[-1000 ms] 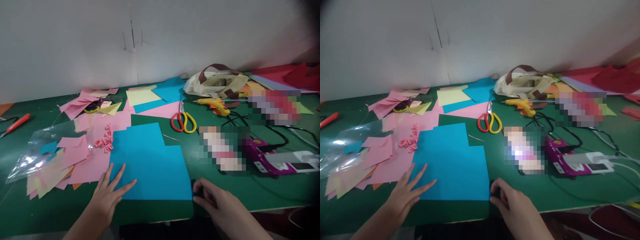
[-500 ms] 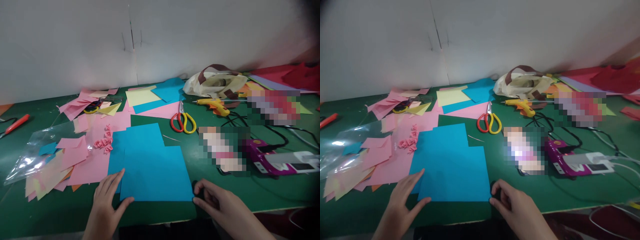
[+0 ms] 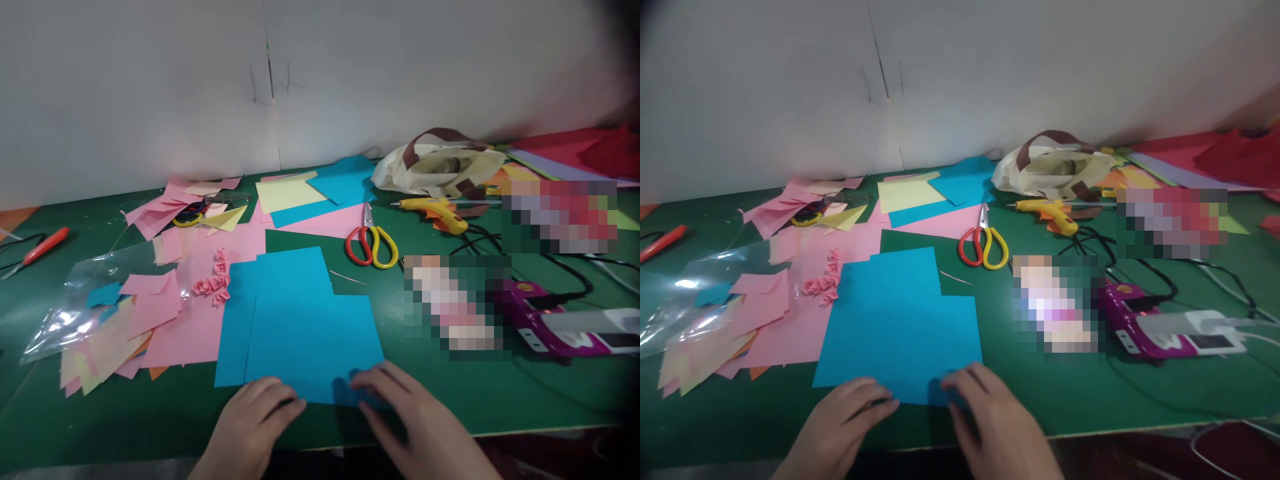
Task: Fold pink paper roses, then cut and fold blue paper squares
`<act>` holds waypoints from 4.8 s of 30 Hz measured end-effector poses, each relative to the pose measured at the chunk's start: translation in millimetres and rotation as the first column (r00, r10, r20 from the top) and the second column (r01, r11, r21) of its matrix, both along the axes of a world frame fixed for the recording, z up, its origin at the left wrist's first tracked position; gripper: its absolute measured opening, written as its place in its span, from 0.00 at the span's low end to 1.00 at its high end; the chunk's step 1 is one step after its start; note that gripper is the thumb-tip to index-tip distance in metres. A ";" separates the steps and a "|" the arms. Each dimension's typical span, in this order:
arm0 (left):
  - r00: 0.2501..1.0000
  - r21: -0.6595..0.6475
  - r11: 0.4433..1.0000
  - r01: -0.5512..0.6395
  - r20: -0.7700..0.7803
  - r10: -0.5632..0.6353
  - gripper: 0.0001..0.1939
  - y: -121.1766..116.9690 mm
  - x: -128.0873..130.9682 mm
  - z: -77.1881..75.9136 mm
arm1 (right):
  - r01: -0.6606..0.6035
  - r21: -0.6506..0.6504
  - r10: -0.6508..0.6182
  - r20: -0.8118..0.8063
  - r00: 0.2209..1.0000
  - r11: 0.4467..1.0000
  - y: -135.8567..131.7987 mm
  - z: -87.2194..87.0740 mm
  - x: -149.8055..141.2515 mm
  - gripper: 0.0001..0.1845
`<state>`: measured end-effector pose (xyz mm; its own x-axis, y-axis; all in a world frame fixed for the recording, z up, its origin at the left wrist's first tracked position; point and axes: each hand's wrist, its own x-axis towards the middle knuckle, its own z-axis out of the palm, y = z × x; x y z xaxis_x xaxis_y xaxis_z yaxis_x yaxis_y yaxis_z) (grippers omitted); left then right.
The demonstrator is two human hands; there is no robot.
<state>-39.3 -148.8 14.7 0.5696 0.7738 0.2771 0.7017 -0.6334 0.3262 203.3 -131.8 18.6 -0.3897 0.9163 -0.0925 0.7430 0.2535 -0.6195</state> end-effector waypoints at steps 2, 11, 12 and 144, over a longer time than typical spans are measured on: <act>0.991 0.083 0.991 0.104 -0.097 -0.096 0.17 1.6 2.9 0.6 | -0.178 0.152 0.187 -0.052 0.981 0.972 0.6 -6.2 -16.1 0.18; 0.929 0.071 0.964 0.254 -0.296 -0.223 0.16 2.0 -4.4 -2.2 | -0.468 0.327 0.469 0.080 0.879 0.821 7.9 -18.9 -18.9 0.17; 0.923 0.055 0.965 0.258 -0.309 -0.229 0.17 0.9 -5.8 -3.9 | -0.464 0.321 0.467 0.074 0.881 0.825 7.9 -16.3 -17.7 0.17; 0.842 -0.685 0.721 -0.102 0.326 0.429 0.07 158.0 22.3 52.7 | 0.061 -0.161 -0.162 -0.747 0.645 0.985 139.0 -15.0 -45.0 0.11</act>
